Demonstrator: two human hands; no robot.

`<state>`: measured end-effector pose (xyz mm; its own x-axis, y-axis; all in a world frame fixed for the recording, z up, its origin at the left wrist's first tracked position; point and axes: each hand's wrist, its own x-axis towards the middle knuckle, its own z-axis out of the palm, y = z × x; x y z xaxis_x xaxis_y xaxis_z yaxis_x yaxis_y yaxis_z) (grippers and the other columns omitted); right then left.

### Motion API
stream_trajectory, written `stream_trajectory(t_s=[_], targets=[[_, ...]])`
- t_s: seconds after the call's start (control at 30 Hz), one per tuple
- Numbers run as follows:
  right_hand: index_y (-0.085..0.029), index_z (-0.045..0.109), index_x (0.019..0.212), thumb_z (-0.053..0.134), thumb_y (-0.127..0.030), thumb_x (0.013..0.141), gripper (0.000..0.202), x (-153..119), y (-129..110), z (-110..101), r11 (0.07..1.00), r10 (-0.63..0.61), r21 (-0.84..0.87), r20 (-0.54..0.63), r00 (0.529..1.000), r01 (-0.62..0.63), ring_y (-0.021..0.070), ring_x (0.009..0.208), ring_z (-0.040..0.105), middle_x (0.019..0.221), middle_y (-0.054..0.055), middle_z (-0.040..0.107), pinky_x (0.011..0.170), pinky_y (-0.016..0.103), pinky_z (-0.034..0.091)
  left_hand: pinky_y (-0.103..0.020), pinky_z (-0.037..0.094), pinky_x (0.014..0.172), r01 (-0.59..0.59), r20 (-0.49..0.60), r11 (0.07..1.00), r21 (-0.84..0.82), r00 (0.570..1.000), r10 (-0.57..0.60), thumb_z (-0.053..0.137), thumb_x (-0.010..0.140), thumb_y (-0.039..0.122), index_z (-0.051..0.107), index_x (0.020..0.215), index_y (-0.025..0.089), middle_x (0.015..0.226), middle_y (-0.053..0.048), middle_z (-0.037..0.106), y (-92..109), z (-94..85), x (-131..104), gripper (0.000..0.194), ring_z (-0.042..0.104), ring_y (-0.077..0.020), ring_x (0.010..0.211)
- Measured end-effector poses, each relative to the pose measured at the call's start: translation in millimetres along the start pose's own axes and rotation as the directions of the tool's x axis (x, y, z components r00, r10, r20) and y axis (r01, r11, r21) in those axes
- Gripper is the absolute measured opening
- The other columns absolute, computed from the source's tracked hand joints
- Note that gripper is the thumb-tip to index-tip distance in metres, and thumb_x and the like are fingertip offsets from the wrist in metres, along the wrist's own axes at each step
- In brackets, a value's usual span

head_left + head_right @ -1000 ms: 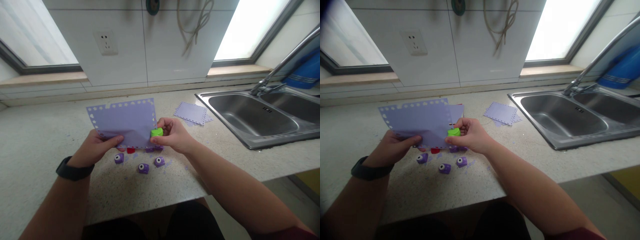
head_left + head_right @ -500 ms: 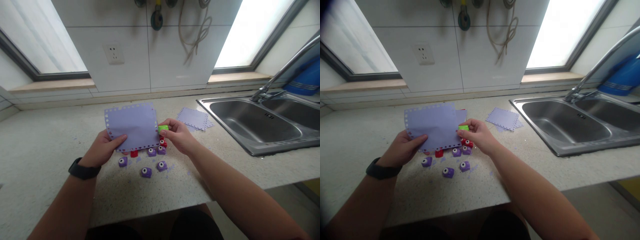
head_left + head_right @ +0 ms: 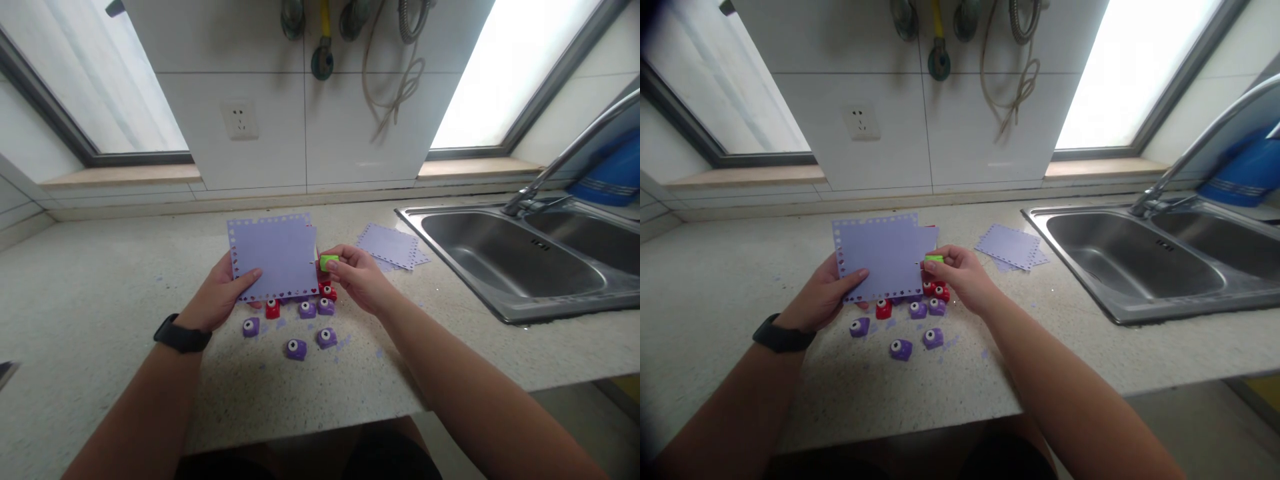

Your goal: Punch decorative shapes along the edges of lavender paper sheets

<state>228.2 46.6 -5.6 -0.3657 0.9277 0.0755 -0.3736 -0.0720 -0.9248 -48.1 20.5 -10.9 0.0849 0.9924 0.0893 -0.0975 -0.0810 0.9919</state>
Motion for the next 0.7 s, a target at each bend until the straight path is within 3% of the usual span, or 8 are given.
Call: stream_trajectory(t_s=[0.2,0.4,0.6,0.7], targets=[[-0.019,0.074,0.096,0.094,-0.041,0.074,0.037,5,4,-7,0.999,-0.002,-0.046,-0.01,1.0,0.002,0.0151,0.077,0.074,0.091,0.004,0.079,0.08,0.033,0.06,-0.03,0.064,0.046,-0.026,-0.087,0.999,0.031,0.996,0.028,0.089,0.079,0.035,0.071,0.112,0.016,0.092,-0.006,0.079,-1,-2.2,1,0.042,0.072,-0.0185,0.057],[-0.021,0.075,0.102,0.089,-0.044,0.078,0.036,12,7,-16,0.963,-0.099,-0.257,-0.071,0.992,0.078,0.016,0.084,0.069,0.093,0.003,0.076,0.085,0.035,0.054,-0.027,0.063,0.047,-0.097,-0.217,0.993,-0.064,0.973,0.081,0.092,0.073,0.032,0.076,0.11,0.016,0.109,-0.009,0.08,-3,-4.9,5,0.044,0.073,-0.0181,0.066],[-0.019,0.078,0.1,0.08,-0.052,0.082,0.037,19,9,-27,0.762,-0.238,-0.642,-0.157,0.959,0.084,0.0196,0.086,0.063,0.102,0.007,0.072,0.084,0.037,0.05,-0.022,0.061,0.045,-0.178,-0.315,0.961,-0.213,0.943,0.105,0.095,0.07,0.028,0.077,0.104,0.019,0.1,-0.004,0.08,-5,-9.8,9,0.04,0.071,-0.0145,0.063],[-0.018,0.078,0.1,0.073,-0.055,0.086,0.04,22,11,-33,0.665,-0.222,-0.747,-0.161,0.962,0.028,0.0215,0.086,0.064,0.101,0.009,0.073,0.082,0.037,0.049,-0.021,0.061,0.045,-0.205,-0.346,0.944,-0.258,0.932,0.108,0.096,0.069,0.028,0.077,0.105,0.02,0.102,-0.003,0.081,-5,-11.9,11,0.041,0.071,-0.0133,0.063]])
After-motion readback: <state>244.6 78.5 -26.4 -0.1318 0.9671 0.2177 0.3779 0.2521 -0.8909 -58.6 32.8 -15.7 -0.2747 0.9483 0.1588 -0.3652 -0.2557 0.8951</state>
